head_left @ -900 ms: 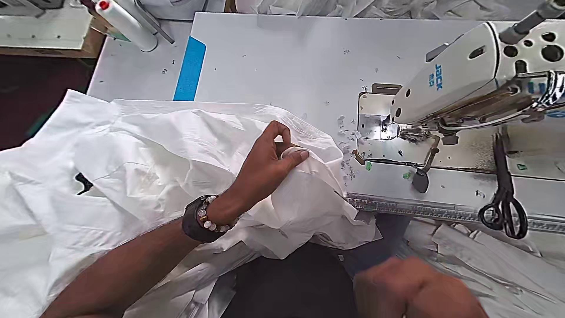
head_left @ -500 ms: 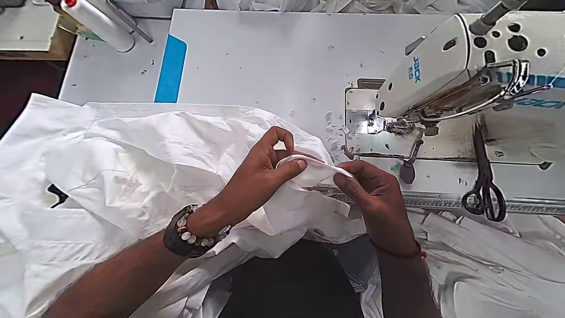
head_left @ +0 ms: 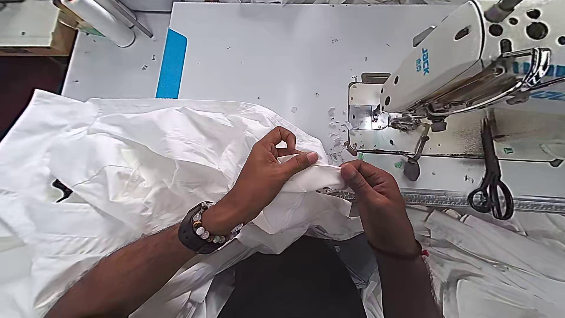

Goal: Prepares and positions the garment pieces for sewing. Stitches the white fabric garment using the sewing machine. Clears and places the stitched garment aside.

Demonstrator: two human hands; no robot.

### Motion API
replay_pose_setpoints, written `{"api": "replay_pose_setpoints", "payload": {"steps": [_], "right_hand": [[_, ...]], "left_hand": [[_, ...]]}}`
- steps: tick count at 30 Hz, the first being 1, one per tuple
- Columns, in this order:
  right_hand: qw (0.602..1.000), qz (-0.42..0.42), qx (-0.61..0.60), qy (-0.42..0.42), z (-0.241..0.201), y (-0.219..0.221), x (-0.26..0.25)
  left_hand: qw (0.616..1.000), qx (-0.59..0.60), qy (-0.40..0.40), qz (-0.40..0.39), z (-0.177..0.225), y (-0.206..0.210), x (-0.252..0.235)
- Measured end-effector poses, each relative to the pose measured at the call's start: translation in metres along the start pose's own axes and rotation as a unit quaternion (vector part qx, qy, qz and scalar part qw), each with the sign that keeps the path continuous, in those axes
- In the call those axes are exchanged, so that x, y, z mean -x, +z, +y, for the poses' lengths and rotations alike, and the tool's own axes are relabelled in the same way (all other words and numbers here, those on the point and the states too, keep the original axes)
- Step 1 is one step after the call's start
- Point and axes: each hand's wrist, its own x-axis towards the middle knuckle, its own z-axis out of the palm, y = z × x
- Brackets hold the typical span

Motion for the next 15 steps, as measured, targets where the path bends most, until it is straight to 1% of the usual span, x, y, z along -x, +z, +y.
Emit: {"api": "replay_pose_setpoints", "payload": {"steps": [2, 5, 6, 8, 10, 12, 15], "right_hand": [[1.0, 0.003, 0.006, -0.013, 0.0005, 0.0008, 0.0013], [0.999, -0.008, 0.023, -0.032, 0.0033, 0.003, 0.0034], [0.999, -0.012, 0.029, -0.036, 0.0035, 0.0035, 0.0035], [0.998, -0.005, 0.044, -0.04, 0.0036, 0.0039, 0.0046], [0.998, 0.002, 0.053, -0.043, 0.0036, 0.003, 0.0039], [0.997, 0.003, 0.061, -0.04, 0.0037, 0.0029, 0.005], [0.997, 0.007, 0.065, -0.039, 0.0033, 0.0044, 0.005]], "left_hand": [[1.0, 0.014, -0.013, 0.009, 0.0008, 0.001, 0.0], [0.997, 0.052, -0.06, 0.023, 0.0013, 0.0026, 0.0006], [0.996, 0.053, -0.064, 0.027, 0.0004, 0.0035, 0.0003], [0.998, 0.033, -0.042, 0.023, -0.0026, 0.0043, 0.0009], [1.0, 0.001, 0.006, 0.022, -0.0045, 0.0039, 0.0008], [0.999, -0.028, 0.036, 0.027, -0.0056, 0.0043, 0.0017], [0.998, -0.034, 0.035, 0.029, -0.0079, 0.0049, 0.0004]]}}
